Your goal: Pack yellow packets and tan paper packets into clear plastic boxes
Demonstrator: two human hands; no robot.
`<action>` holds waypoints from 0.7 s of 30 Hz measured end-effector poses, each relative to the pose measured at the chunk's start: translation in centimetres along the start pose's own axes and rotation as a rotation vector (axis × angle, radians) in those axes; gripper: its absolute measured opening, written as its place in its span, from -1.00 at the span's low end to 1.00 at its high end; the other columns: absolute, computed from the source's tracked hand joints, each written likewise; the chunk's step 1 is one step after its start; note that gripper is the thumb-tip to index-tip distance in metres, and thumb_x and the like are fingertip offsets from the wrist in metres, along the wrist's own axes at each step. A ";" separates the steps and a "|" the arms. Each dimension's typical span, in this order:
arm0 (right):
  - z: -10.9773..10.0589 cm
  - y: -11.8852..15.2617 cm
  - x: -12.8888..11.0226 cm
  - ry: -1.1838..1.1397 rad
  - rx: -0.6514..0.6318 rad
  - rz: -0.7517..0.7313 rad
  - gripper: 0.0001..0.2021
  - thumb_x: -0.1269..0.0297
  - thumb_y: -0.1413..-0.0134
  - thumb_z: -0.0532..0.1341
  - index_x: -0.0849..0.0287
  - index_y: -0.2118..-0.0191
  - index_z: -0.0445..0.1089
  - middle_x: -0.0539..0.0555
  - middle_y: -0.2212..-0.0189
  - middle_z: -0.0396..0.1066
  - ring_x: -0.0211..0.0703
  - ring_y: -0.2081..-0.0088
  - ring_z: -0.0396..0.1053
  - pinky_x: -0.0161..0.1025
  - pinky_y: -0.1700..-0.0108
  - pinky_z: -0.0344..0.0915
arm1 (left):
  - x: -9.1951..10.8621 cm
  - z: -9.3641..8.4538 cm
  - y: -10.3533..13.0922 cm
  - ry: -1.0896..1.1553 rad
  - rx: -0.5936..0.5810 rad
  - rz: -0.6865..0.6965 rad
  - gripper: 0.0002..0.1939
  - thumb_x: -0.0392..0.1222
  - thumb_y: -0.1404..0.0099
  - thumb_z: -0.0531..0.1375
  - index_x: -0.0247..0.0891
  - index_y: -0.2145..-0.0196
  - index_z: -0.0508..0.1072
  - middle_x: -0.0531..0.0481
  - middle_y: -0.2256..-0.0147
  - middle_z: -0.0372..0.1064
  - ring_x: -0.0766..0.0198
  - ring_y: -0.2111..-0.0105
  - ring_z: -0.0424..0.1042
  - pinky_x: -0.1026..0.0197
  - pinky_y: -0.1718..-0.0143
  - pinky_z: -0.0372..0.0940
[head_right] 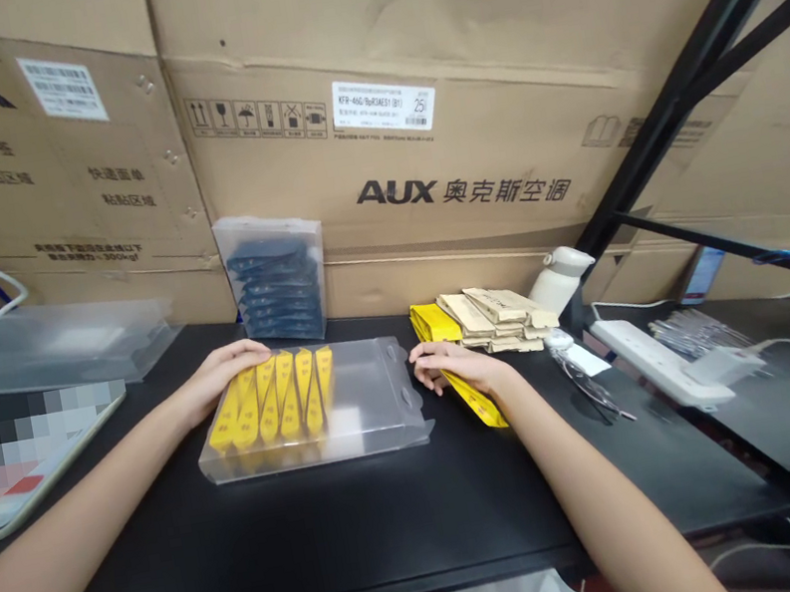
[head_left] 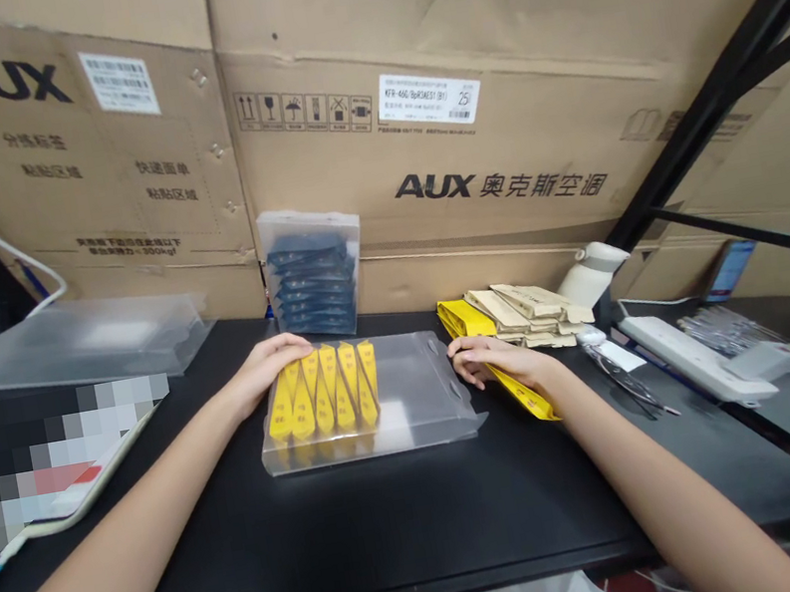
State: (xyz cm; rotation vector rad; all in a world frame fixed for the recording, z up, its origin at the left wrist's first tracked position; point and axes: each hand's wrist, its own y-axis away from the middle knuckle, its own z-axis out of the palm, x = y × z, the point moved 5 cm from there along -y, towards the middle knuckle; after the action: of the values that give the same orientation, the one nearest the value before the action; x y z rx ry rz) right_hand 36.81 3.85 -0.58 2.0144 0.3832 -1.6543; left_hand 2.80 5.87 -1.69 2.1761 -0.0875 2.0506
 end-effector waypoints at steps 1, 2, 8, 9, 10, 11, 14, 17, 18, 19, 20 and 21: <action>-0.2 0.1 0.0 0.030 0.012 0.015 -0.67 0.09 0.07 0.28 0.18 0.24 0.27 -0.03 0.52 0.34 -0.29 0.52 0.31 -0.38 0.53 0.24 | 0.0 0.0 0.0 0.002 -0.007 0.008 -0.65 0.03 0.08 0.33 -0.21 0.35 0.49 0.01 0.40 0.50 0.14 0.34 0.48 0.16 0.26 0.32; -0.4 0.1 0.1 0.063 0.033 0.027 -0.66 0.08 0.06 0.28 0.18 0.22 0.27 -0.01 0.49 0.36 -0.28 0.50 0.33 -0.37 0.52 0.25 | 0.0 0.1 0.0 -0.001 -0.007 0.016 -0.66 0.02 0.08 0.33 -0.21 0.35 0.49 0.02 0.40 0.50 0.15 0.34 0.48 0.17 0.26 0.32; -1.7 0.2 -0.2 0.403 0.309 -0.053 -0.50 0.06 0.09 0.30 0.17 0.04 0.23 0.01 0.44 0.40 -0.20 0.43 0.37 -0.24 0.32 0.29 | 0.2 0.2 0.2 -0.002 0.003 0.026 -0.70 0.00 0.06 0.32 -0.23 0.38 0.49 0.03 0.40 0.48 0.17 0.33 0.46 0.19 0.25 0.29; -1.7 0.3 -0.4 0.482 0.370 -0.093 -0.47 0.06 0.11 0.31 0.16 0.01 0.23 0.01 0.43 0.40 -0.18 0.39 0.37 -0.21 0.25 0.28 | 0.2 0.3 0.2 0.002 0.000 0.026 -0.70 0.00 0.06 0.32 -0.23 0.39 0.49 0.04 0.41 0.48 0.18 0.34 0.46 0.20 0.26 0.28; -1.7 0.3 -0.6 0.554 0.426 -0.131 -0.47 0.06 0.11 0.31 0.14 0.01 0.24 0.01 0.42 0.40 -0.15 0.36 0.37 -0.19 0.20 0.26 | 0.2 0.3 0.2 0.008 -0.001 0.025 -0.70 0.00 0.06 0.32 -0.23 0.39 0.49 0.04 0.41 0.47 0.18 0.34 0.45 0.21 0.27 0.28; -1.6 0.4 -0.8 0.611 0.470 -0.160 -0.50 0.06 0.09 0.30 0.13 0.02 0.26 0.01 0.42 0.40 -0.13 0.34 0.37 -0.17 0.18 0.25 | 0.2 0.3 0.1 0.012 -0.003 0.025 -0.71 -0.01 0.06 0.33 -0.22 0.39 0.48 0.05 0.42 0.47 0.19 0.35 0.45 0.21 0.28 0.28; -1.5 0.2 -0.8 0.690 0.519 -0.169 -0.68 0.04 -0.04 0.18 0.12 0.15 0.34 0.00 0.49 0.39 -0.09 0.36 0.35 -0.15 0.16 0.21 | 0.1 0.2 0.1 0.009 -0.001 0.030 -0.71 -0.01 0.05 0.32 -0.22 0.39 0.48 0.06 0.42 0.46 0.19 0.35 0.45 0.22 0.28 0.27; -2.2 -0.1 -0.3 0.608 0.557 -0.116 -0.72 0.08 -0.14 0.03 0.15 0.31 0.35 0.00 0.57 0.38 -0.10 0.38 0.35 -0.18 0.21 0.22 | 0.1 0.1 0.1 -0.007 -0.001 0.042 -0.71 0.00 0.05 0.31 -0.21 0.40 0.48 0.06 0.41 0.46 0.18 0.33 0.45 0.22 0.27 0.27; -2.6 -0.3 0.0 0.537 0.571 -0.082 -0.70 0.09 -0.15 -0.01 0.17 0.34 0.35 0.02 0.57 0.39 -0.10 0.40 0.35 -0.19 0.25 0.24 | 0.1 0.1 0.1 -0.011 0.000 0.043 -0.71 0.01 0.05 0.31 -0.21 0.40 0.48 0.06 0.41 0.46 0.18 0.33 0.45 0.22 0.27 0.27; -2.9 -0.4 0.4 0.445 0.574 -0.043 -0.69 0.10 -0.15 -0.02 0.18 0.35 0.35 0.04 0.54 0.42 -0.12 0.43 0.35 -0.21 0.30 0.25 | 0.1 0.1 0.1 -0.014 0.002 0.042 -0.71 0.01 0.05 0.31 -0.21 0.40 0.48 0.06 0.41 0.46 0.19 0.33 0.45 0.22 0.28 0.27; -3.2 -0.6 0.8 0.341 0.568 -0.004 -0.69 0.10 -0.13 -0.01 0.19 0.34 0.36 0.05 0.50 0.45 -0.15 0.46 0.34 -0.23 0.36 0.25 | 0.1 0.1 0.0 -0.015 0.004 0.039 -0.70 0.01 0.05 0.31 -0.21 0.40 0.48 0.05 0.41 0.46 0.19 0.33 0.45 0.22 0.28 0.27; -3.3 -0.8 1.1 0.230 0.552 0.030 -0.71 0.10 -0.10 0.02 0.19 0.32 0.36 0.07 0.43 0.48 -0.18 0.50 0.34 -0.25 0.40 0.25 | 0.1 0.1 0.0 -0.014 0.006 0.037 -0.70 0.02 0.06 0.32 -0.21 0.39 0.48 0.05 0.41 0.46 0.18 0.33 0.45 0.22 0.28 0.27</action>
State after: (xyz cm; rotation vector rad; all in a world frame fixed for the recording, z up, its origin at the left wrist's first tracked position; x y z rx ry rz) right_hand 39.42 6.21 -1.38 2.6073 -0.0402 -1.6368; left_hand 2.87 5.84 -1.64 2.2085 -0.1245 2.0581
